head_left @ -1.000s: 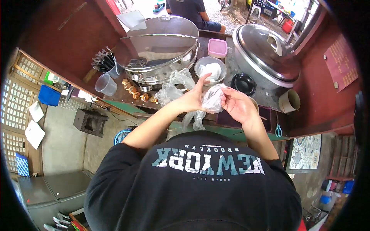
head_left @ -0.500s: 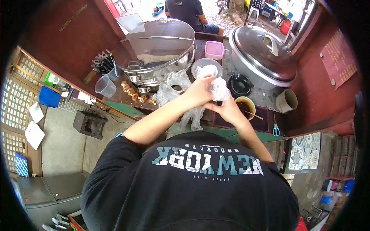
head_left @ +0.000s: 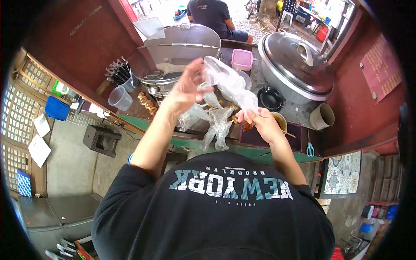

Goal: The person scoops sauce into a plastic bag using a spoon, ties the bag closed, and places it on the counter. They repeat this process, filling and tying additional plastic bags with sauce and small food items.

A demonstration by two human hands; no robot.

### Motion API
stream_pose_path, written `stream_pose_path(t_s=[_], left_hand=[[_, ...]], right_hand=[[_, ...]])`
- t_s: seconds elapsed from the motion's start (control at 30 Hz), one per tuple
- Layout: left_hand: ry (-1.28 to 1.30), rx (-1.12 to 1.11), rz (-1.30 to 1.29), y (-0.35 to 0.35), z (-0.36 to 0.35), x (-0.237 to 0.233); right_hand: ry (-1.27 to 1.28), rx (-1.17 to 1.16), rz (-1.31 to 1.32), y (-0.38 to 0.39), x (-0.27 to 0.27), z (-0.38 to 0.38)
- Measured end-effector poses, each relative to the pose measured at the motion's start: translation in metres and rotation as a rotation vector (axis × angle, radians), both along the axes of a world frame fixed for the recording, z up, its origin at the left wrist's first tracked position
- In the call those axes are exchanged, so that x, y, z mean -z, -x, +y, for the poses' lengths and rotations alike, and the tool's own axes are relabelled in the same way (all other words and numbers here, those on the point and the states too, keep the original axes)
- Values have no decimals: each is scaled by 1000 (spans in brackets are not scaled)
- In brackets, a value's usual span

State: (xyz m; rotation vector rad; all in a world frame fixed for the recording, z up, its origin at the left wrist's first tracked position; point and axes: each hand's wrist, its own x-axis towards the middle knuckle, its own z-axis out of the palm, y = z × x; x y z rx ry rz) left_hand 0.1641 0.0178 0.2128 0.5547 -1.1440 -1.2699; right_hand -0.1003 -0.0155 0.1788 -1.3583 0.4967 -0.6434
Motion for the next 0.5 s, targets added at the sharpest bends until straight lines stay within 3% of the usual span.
stream_pose_path(t_s=[0.07,0.13,0.17,0.27,0.3,0.37,0.4,0.5], left_hand=[[-142,167,-31,6,8,31],[-237,299,-229,30,11,38],[-176,418,-272,37,9,37],[-184,651,-205,55,17,-11],[85,567,-318,56,0,1],[215,379,-469,52,-11,11],[78,286,-506,50,-5,5],[-139,94,-540,61,7,-21]], right_hand=[[-53,-24,-66,0,-4,0],[-53,-161,-113,-2,-7,1],[-56,-232,-133,-3,-8,3],[-220,-266,-1,-8,-16,18],[-177,-368,74,-7,-6,13],[-107,-486,24,-10,-8,14],[-71,-541,-3,-12,-9,15],[-45,-341,99,-12,-18,23]])
